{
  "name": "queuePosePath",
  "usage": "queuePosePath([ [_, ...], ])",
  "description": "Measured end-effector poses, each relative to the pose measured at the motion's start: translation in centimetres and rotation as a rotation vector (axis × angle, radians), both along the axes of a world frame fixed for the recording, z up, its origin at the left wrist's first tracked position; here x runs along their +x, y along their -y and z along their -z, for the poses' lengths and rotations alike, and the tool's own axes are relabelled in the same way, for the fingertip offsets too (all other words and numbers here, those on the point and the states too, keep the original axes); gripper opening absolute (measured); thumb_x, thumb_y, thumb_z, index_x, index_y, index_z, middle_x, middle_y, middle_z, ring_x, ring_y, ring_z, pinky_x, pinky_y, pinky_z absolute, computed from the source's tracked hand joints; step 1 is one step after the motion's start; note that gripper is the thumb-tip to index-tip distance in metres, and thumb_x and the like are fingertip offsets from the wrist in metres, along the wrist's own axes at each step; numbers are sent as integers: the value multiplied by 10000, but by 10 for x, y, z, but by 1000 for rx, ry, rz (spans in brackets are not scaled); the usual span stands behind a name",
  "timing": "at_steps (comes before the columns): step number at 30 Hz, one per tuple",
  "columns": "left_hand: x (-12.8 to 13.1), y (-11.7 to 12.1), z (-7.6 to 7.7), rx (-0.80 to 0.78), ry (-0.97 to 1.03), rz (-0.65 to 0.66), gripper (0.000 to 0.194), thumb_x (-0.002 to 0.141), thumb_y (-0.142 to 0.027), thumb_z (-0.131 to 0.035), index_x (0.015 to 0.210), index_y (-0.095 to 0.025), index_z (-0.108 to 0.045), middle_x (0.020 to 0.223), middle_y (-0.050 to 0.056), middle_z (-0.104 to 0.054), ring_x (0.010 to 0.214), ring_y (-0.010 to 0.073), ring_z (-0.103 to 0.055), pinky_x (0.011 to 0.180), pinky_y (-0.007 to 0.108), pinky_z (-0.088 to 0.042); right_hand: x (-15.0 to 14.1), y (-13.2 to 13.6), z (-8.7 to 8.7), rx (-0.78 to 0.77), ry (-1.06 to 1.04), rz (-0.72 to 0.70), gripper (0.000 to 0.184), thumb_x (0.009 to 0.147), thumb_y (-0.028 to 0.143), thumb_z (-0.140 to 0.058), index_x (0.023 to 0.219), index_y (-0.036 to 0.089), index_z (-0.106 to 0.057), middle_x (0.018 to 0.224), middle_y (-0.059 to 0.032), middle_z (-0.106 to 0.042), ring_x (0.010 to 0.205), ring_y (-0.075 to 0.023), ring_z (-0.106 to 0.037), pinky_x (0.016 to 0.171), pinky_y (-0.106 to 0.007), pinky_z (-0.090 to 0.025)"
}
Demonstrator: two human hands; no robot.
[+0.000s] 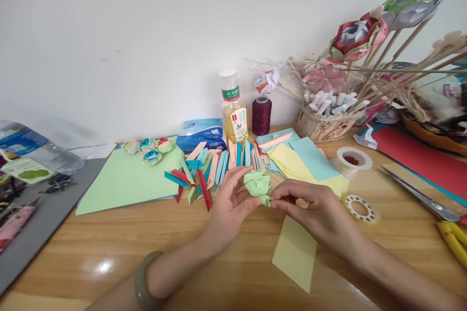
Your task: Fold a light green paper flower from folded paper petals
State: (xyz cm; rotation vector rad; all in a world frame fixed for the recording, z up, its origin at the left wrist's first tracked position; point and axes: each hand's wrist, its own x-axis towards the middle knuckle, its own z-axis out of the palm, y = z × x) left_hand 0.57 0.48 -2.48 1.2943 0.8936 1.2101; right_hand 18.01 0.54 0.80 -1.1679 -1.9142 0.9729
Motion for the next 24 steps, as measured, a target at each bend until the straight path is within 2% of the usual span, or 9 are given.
queuePosePath([
  [8, 0, -2, 0, -83, 53, 52, 455, 708, -256, -688, 1133, -256, -526, 1192, 57, -434, 1113, 214, -481, 903, 323, -463, 1, -1, -1, 29, -33, -49, 156, 830, 185, -521, 765, 193, -662, 760, -14, -664, 693, -140, -597, 640, -237, -451],
  [17, 0, -1, -1, -45, 8, 73, 438, 692, -235, -703, 1106, -268, -563, 1162, 45, -451, 1069, 209, -506, 899, 337, -461, 4, -2, -2, 24, 159, 10, 153, 795, 212, -558, 660, 198, -629, 669, 6, -655, 583, -130, -554, 534, -238, -391],
  [24, 0, -4, -1, -175, 105, 125, 481, 640, -232, -746, 1088, -221, -572, 1149, 69, -553, 1092, 240, -521, 915, 371, -444, 3, -2, -4, -45, 125, 5, 164, 780, 252, -573, 636, 194, -626, 620, 8, -630, 558, -128, -533, 513, -234, -381],
])
